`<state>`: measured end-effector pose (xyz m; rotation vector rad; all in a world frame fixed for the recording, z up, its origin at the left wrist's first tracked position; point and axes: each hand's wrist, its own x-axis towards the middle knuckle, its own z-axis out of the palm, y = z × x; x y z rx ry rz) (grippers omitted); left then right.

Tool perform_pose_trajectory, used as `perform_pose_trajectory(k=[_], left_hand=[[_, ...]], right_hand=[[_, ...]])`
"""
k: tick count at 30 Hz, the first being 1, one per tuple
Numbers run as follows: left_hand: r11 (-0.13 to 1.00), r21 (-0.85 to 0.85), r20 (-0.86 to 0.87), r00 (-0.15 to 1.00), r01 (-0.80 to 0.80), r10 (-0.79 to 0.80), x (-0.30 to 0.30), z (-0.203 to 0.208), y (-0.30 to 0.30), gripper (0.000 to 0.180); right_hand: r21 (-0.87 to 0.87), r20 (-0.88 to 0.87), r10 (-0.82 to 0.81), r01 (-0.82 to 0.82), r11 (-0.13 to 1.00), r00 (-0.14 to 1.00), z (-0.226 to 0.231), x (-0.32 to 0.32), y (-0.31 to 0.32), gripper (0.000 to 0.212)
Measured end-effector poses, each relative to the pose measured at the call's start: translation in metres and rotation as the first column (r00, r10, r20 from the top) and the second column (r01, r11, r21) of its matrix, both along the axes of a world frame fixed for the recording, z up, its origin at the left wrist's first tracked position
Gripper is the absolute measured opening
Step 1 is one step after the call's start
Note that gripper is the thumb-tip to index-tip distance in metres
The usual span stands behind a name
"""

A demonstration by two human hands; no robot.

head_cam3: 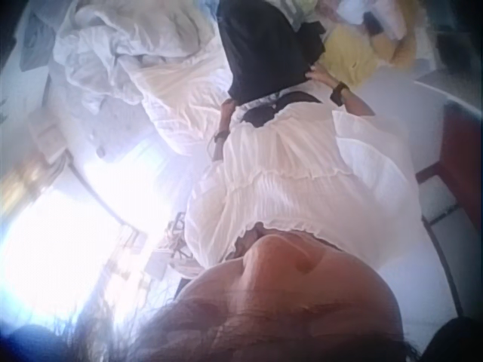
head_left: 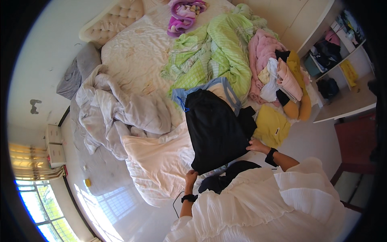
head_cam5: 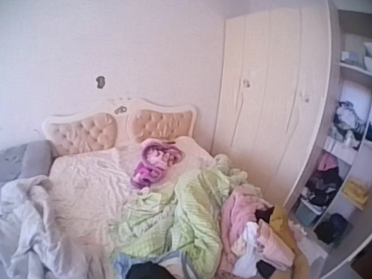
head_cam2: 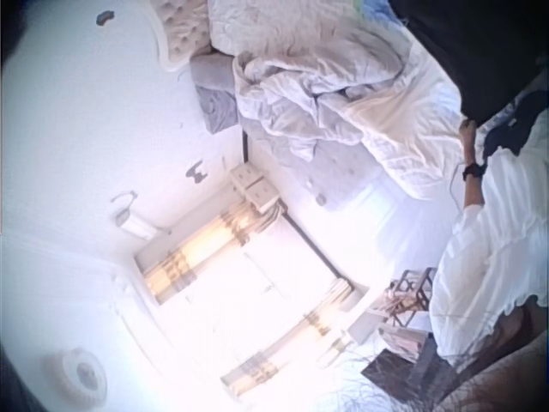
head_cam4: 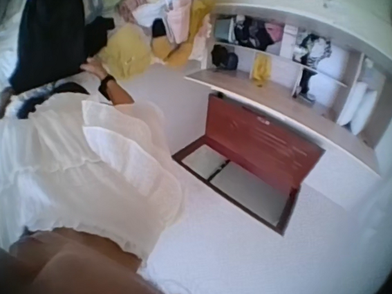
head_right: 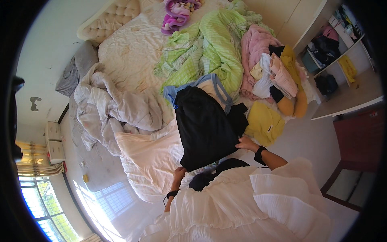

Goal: The person folds a black pair of pants and a yellow jacket on a bed, smoothing and aligning each item before stacking them. The person then picks up a white shirt and begins to fold it.

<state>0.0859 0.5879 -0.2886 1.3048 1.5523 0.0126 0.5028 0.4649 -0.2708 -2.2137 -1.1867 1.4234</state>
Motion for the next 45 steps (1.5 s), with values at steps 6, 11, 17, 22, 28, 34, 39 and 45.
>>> perform_pose_trajectory(k=[6, 11, 17, 22, 28, 34, 39, 45], left_hand=[[0.873, 0.484, 0.01, 0.996, 0.069, -0.084, 0.055, 0.05, 0.043, 0.025], [0.698, 0.679, 0.079, 0.923, 0.228, -0.377, 0.147, 0.094, 0.098, 0.024], [0.635, 0.701, 0.04, 0.872, 0.324, -0.489, 0.226, 0.1, 0.143, 0.03], [0.581, 0.581, -0.169, 0.783, 0.57, -0.599, 0.243, 0.093, 0.157, 0.032], [0.538, 0.698, 0.131, 0.654, 0.472, -0.745, 0.238, 0.094, 0.124, 0.018], [0.852, -0.164, 0.618, 0.725, 0.498, -0.305, 0.245, 0.061, 0.126, 0.031], [0.69, -0.355, 0.701, 0.668, 0.631, -0.249, 0.241, 0.054, 0.159, 0.037], [0.566, -0.477, 0.789, 0.611, 0.673, -0.061, 0.23, 0.046, 0.193, 0.047]], right_hand=[[0.078, 0.146, 0.008, -0.02, 0.997, 0.989, 0.01, -0.016, -0.003, 0.04], [0.279, 0.296, -0.147, 0.062, 0.958, 0.944, 0.006, -0.033, -0.013, 0.04], [0.103, 0.157, -0.224, 0.21, 0.972, 0.962, -0.003, -0.039, -0.023, 0.042], [-0.181, -0.34, -0.693, 0.679, 0.711, 0.635, 0.013, -0.046, -0.023, 0.033], [-0.271, -0.554, -0.613, 0.574, 0.773, 0.563, 0.067, -0.037, -0.007, 0.02], [-0.372, -0.691, -0.624, 0.561, 0.739, 0.364, 0.141, -0.032, 0.034, 0.02], [-0.435, -0.743, -0.651, 0.626, 0.647, 0.156, 0.18, -0.024, 0.079, 0.017], [-0.509, -0.748, -0.65, 0.747, 0.428, -0.136, 0.181, 0.016, 0.158, 0.013]])
